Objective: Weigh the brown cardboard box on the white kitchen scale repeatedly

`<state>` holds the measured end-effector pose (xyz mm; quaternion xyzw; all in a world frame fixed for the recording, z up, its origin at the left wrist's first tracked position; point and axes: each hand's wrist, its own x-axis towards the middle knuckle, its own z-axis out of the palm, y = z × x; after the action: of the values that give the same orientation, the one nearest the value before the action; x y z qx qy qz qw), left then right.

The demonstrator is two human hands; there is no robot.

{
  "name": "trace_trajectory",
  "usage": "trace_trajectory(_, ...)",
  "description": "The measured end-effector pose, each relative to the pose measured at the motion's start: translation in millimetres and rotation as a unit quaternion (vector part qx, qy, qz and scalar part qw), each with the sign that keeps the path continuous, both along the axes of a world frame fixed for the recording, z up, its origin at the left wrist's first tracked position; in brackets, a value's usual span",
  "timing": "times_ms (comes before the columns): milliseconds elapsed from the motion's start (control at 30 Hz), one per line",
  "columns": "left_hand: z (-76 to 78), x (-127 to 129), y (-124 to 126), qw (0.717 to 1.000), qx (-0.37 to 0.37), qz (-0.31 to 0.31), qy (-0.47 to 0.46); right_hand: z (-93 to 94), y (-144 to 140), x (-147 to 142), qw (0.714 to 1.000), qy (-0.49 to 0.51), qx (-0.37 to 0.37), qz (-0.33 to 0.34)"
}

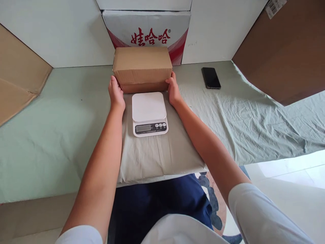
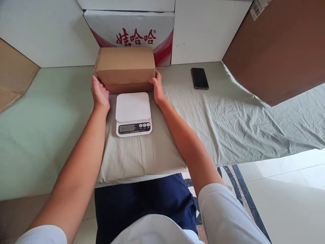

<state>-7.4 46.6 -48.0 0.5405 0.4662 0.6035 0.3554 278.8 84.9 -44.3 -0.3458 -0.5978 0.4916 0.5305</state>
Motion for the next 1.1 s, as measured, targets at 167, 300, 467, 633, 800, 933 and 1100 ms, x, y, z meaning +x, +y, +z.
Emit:
trace_trajectory(167,-10.0,-3.4,-2.1,0.999,0.004,0.029,-0.043,-6.5,3.3,-3.6,0.998,0.043,-0.029,-0.025)
trace_trajectory(300,-14.4,-0.5,-4.7,0.993,0.003,0.057,-0.106,-9.6,8.6,-3.3,0.998,0.05,-0.036,-0.023)
trace_trajectory(467,-11.9,-9.9,-14.3,0.993,-0.024,0.059,-0.102,-12.0,13.9,-0.5,0.997,0.055,-0.03,-0.034)
trace_trajectory(633,-2.5,-36.0,-29.0,0.989,-0.031,0.097,-0.105,-4.9,9.8,7.7,0.996,0.057,-0.033,-0.066)
trace_trajectory(800,3.6,-32.9,-32.5,0.99,-0.037,0.076,-0.11,5.8,-3.2,7.8,0.995,0.062,-0.054,-0.049)
trace_trajectory(933,-3.6,-23.8,-25.0,0.994,-0.018,0.019,-0.11,13.4,-13.2,2.7,0.997,0.053,-0.048,-0.026)
trace_trajectory(1100,-15.7,-26.0,-9.9,0.996,-0.003,-0.008,-0.089,23.9,-25.0,-3.0,1.0,-0.002,-0.003,-0.019)
